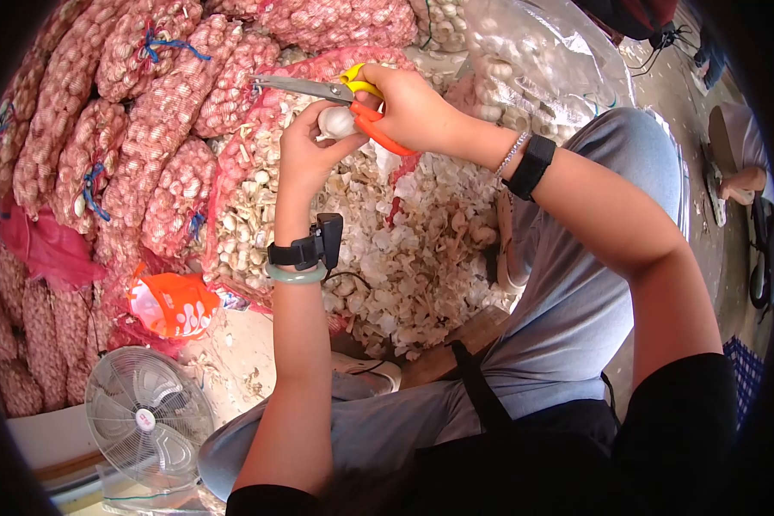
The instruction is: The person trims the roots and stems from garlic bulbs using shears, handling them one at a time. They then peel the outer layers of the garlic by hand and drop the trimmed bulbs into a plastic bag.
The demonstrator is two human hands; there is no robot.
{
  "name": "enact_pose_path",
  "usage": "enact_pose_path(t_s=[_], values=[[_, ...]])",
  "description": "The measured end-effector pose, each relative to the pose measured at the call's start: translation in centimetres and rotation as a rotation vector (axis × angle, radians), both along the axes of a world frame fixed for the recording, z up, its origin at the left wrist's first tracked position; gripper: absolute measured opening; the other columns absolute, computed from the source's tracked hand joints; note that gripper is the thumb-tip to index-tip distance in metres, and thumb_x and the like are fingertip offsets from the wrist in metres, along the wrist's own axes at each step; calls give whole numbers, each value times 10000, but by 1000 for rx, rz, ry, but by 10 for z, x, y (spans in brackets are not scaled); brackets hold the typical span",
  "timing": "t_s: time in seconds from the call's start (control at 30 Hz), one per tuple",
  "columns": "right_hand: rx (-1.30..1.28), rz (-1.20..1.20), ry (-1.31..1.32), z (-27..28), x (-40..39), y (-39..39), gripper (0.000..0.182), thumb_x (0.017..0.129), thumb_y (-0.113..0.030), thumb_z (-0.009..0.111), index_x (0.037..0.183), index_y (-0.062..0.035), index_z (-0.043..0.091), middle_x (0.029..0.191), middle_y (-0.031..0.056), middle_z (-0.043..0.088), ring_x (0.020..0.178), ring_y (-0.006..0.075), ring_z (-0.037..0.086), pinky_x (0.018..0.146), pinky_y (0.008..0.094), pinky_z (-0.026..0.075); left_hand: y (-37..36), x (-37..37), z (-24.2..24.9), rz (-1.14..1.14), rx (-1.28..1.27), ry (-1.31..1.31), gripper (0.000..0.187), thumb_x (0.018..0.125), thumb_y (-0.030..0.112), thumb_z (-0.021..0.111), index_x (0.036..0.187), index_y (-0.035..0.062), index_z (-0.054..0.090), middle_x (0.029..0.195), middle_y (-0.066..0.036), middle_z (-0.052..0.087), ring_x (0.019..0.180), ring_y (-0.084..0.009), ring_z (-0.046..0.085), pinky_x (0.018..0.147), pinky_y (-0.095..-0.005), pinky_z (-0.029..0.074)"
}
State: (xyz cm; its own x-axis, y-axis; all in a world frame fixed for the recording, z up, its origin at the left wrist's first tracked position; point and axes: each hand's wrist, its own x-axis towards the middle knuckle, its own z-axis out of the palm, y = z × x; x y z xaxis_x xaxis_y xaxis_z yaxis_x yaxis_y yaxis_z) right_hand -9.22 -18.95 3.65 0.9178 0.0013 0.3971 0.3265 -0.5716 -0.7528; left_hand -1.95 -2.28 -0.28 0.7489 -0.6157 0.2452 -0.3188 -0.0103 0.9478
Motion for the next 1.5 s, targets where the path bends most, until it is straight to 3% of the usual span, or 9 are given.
enact_pose_path(t_s=[0.07, 0.17, 0.23, 0.47, 0.67, 0.77, 0.93, 1.33, 1.5], values=[[-35, -48, 0, 0, 1, 1, 276, 756, -119, 670, 964, 21, 553, 755, 148, 604, 702, 220, 613, 647, 319, 483, 0, 0, 0, 4, -8, 10, 412, 716, -19, 729, 1093, -14, 562, 1008, -77, 630, 913, -138, 616, 780, -264, 521], [-30, -28, -24, -1, 1, 0, 268, 759, -89, 690, 946, 22, 533, 693, 44, 483, 648, 78, 413, 582, 254, 397, 0, 0, 1, 10, 15, -19, 401, 711, -20, 731, 1077, -14, 568, 1014, -78, 631, 916, -135, 617, 785, -261, 515], [-52, -24, -1, 2, 1, 0, 244, 776, -141, 659, 921, 31, 563, 725, 181, 587, 614, 260, 564, 599, 350, 457, 1, -1, 3, 9, 25, -31, 403, 699, -17, 746, 1063, -13, 572, 989, -66, 631, 904, -131, 614, 784, -259, 512], [4, -195, -45, -6, 12, -11, 238, 803, -169, 656, 886, 35, 564, 696, 173, 586, 596, 262, 546, 580, 358, 442, 5, -3, 7, -29, -53, 3, 428, 681, -9, 774, 1059, -7, 575, 956, -48, 619, 859, -123, 606, 753, -245, 510], [-197, -204, 117, -7, 9, -14, 500, 723, -394, 740, 899, 40, 563, 788, 193, 609, 723, 312, 617, 661, 381, 477, 9, 4, 7, -13, -244, 27, 396, 742, 9, 737, 1092, 0, 553, 974, -61, 607, 925, -136, 589, 810, -264, 492], [-251, -283, 84, -10, 6, -8, 583, 689, -365, 790, 1024, 17, 504, 855, 109, 583, 762, 206, 586, 687, 334, 471, 14, 9, 2, 11, -359, 159, 363, 815, -4, 658, 1146, 10, 509, 1029, -78, 578, 977, -155, 570, 854, -285, 483], [-554, -273, -79, -4, 5, -12, 741, 650, -572, 728, 1022, 28, 503, 984, 196, 570, 983, 357, 563, 837, 416, 459, 22, 8, 8, -64, -559, 357, 335, 875, -40, 550, 1189, 22, 453, 1118, -98, 530, 985, -193, 568, 867, -323, 501], [-859, -331, -195, -7, 2, -11, 532, 749, -421, 662, 1029, -3, 491, 1027, 174, 543, 892, 341, 605, 759, 423, 494, 24, 18, 4, 352, -172, -121, 338, 740, -53, 672, 1034, 20, 521, 932, -51, 599, 856, -107, 568, 748, -240, 471], [-808, -311, -1, 1, -4, -5, 582, 754, -489, 629, 1053, -4, 510, 1018, 159, 559, 839, 326, 627, 697, 414, 513, 23, 18, 5, 300, -178, -102, 336, 724, -20, 718, 985, 27, 512, 908, -34, 589, 831, -97, 550, 747, -236, 455]])
